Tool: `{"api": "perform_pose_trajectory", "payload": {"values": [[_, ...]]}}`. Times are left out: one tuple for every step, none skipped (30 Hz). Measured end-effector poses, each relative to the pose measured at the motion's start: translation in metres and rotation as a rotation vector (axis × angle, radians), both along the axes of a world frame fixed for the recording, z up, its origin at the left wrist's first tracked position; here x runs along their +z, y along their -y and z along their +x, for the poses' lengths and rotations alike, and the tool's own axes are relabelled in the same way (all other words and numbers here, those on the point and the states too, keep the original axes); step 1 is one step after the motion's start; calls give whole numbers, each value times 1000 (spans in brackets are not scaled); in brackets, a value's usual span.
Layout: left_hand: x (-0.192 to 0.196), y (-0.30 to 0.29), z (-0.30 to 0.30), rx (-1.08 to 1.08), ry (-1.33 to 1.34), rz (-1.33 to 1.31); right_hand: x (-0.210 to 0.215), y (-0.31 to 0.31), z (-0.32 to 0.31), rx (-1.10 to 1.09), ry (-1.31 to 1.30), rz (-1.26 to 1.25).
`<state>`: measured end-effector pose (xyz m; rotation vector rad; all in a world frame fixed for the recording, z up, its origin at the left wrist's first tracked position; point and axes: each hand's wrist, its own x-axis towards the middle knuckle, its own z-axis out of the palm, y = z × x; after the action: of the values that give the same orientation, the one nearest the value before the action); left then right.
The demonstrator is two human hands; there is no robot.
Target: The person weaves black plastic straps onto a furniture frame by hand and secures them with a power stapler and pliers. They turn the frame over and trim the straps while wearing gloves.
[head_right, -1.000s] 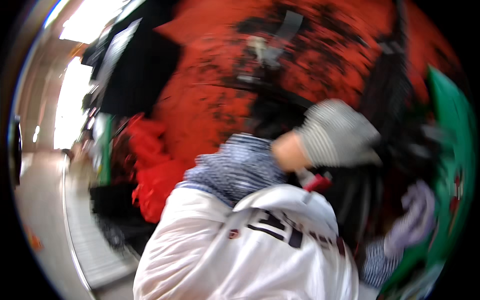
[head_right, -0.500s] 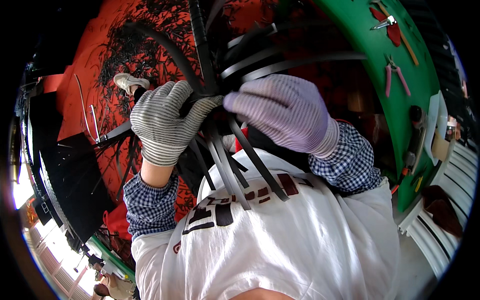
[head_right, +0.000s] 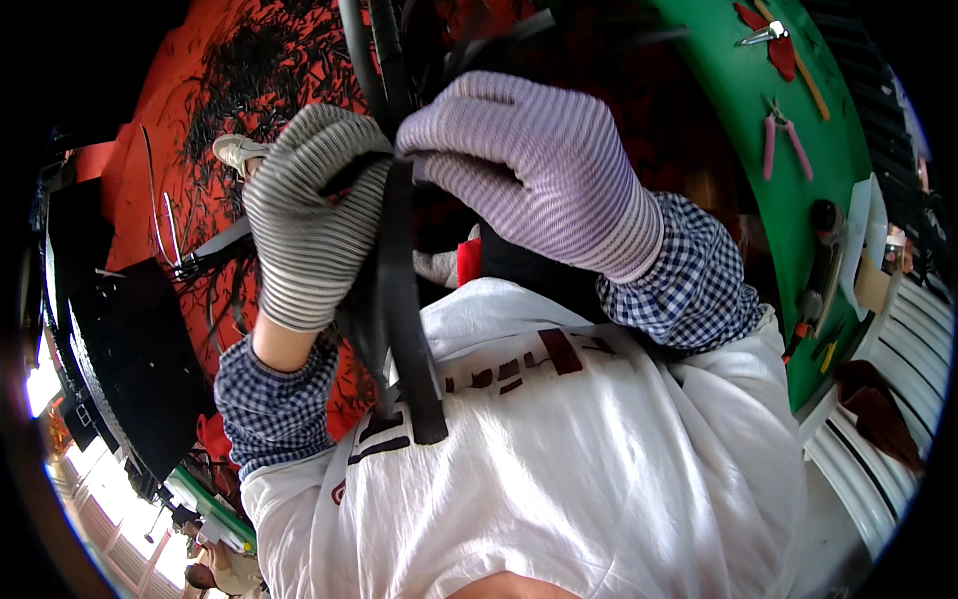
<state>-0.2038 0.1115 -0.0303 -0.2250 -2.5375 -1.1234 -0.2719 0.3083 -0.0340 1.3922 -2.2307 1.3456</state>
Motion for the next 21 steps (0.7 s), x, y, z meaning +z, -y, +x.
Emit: {"api": "perform_pose_trajectory", "payload": {"values": [[2, 3, -2, -24, 40, 9, 1, 0, 0, -6, 8, 5], [2, 5, -5, -47, 58, -19, 1, 2, -1, -14, 7, -2], [3, 4, -6, -52, 16, -28, 0, 3, -2, -19, 6, -11], [4, 3, -7, -55, 22, 15, -2, 3, -5, -13, 3, -14], [3, 3, -7, -57, 28, 59, -5, 0, -11, 24, -16, -10], [-4, 6, -13, -103, 72, 262, 3, 0, -11, 21, 108, -17], [-5, 7, -10, -102, 78, 262, 9, -1, -10, 17, 231, -24], [-2, 7, -9, -85, 155, 181, 3, -1, -18, 38, 167, -29], [-1, 8, -11, -77, 229, 102, -4, -2, -19, 88, 254, -87], [-8, 19, -16, -112, 306, 62, -5, -3, -19, 32, 202, -40], [-11, 20, -18, -119, 309, 63, -4, -3, -19, -22, 151, 7], [-12, 20, -18, -112, 273, 88, -5, -2, -18, -25, 151, 5], [-12, 20, -18, -103, 236, 113, -9, -1, -17, -27, 163, -60], [-9, 18, -19, -93, 286, 142, -11, 0, -16, -28, 175, -125], [-10, 19, -19, -96, 285, 140, -10, 1, -15, -31, 173, -126], [-13, 21, -19, -87, 289, 178, -10, 3, -14, -29, 192, -130], [-16, 24, -18, -77, 293, 217, -9, 4, -12, -27, 212, -133], [-23, 27, -18, -83, 292, 219, -7, 3, -10, -40, 220, -105], [-27, 30, -17, -99, 227, 273, 3, 4, -6, -40, 221, -113], [-28, 33, -16, -116, 162, 327, 19, 7, 1, -45, 222, -58], [-25, 34, -15, -121, 159, 324, 28, 9, 6, -56, 216, 0]]}}
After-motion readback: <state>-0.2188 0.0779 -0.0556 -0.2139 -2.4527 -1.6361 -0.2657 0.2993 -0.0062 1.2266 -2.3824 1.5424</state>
